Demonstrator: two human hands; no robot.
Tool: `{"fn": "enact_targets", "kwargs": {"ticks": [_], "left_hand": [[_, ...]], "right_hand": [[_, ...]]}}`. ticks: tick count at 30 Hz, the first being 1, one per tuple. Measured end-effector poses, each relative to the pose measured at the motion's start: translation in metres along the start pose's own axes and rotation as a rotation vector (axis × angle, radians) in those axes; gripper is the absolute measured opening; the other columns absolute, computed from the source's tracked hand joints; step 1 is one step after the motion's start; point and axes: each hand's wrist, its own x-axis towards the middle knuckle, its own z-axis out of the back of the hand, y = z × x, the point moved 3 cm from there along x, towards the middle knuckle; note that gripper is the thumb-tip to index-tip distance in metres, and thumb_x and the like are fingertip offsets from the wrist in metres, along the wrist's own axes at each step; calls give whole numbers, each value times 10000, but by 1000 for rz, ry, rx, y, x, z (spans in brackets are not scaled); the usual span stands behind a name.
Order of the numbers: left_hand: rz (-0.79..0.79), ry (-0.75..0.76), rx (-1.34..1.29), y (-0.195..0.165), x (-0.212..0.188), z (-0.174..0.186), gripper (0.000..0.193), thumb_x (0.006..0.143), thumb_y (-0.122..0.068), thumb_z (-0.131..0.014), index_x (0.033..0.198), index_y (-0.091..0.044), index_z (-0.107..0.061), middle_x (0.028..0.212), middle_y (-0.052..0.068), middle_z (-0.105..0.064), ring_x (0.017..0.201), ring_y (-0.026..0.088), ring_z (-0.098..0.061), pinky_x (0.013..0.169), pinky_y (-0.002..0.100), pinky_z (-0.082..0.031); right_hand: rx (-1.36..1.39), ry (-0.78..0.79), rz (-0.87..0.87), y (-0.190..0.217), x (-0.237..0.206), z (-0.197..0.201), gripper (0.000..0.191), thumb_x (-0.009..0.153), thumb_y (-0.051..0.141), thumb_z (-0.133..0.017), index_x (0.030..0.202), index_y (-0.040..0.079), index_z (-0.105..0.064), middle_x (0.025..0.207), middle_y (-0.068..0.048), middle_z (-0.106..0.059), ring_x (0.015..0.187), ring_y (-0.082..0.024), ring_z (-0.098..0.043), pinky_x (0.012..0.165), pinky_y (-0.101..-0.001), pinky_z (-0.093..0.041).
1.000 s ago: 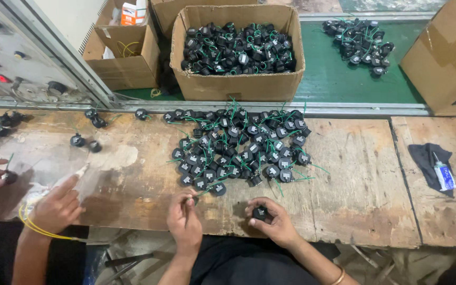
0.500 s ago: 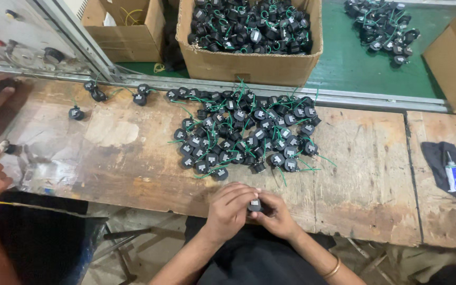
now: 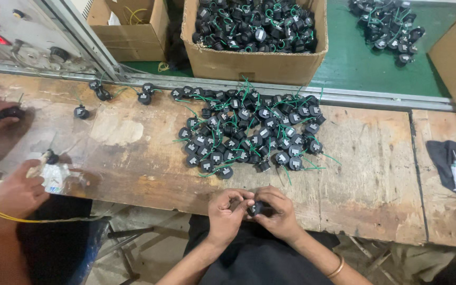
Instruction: The person gathers black power plugs with green cords from the workbench, wraps and bundles the cords together by hand, and places the finished bundles into a cardboard box on the bench. They repeatedly pick up plugs one at a time, form bundles, and set them aside as they work along the bench.
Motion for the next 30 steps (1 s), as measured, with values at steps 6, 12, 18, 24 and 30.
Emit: {"fn": "enact_targets", "kwargs": {"ticks": [6, 12, 18, 24, 30], "left_hand": [[-418, -246, 246, -33, 15, 53, 98, 972, -104, -720, 977, -25, -661, 1085, 54, -669, 919, 93, -644, 776, 274, -573], [106, -344, 656, -41, 29, 90, 236, 920, -222, -759, 1080, -48, -754, 851, 87, -746, 706, 139, -666, 672, 297, -536], [-118, -365, 826, -42, 39, 63, 177, 890, -176, -783, 1016, -53, -795, 875, 115, -775, 721, 188, -712, 696, 310, -547], [-236, -299, 499, -22, 48, 47, 210, 823, -28, -805, 1021, -2, -740, 1033, 78, -717, 728, 115, -625, 643, 258, -514], [-162, -262, 381, -10, 51, 34, 195, 823, -7, -808, 1003, -13, -734, 1001, 23, -774, 783, 77, -649, 698, 236, -534]], "right_hand": [[383, -14, -245, -19, -7, -8, 387, 831, -26, -763, 1109, 59, -507, 1129, -102, -621, 1030, -202, -639, 837, -338, -575], [477, 138, -291, -17, -11, -11, 528, 898, -84, -645, 1364, 87, -464, 1146, -82, -613, 1019, -165, -643, 853, -304, -591], [172, 283, 15, -3, -3, -9, 278, 808, -124, -686, 1009, 54, -758, 1004, -77, -676, 1002, -215, -693, 852, -339, -563], [187, 102, -128, -15, -4, -3, 174, 836, -87, -726, 945, 46, -753, 992, -75, -649, 945, -203, -686, 804, -314, -566], [253, 81, -248, -18, -4, -7, 99, 866, -33, -733, 941, 30, -746, 1001, -70, -634, 904, -162, -667, 724, -275, -578]]}}
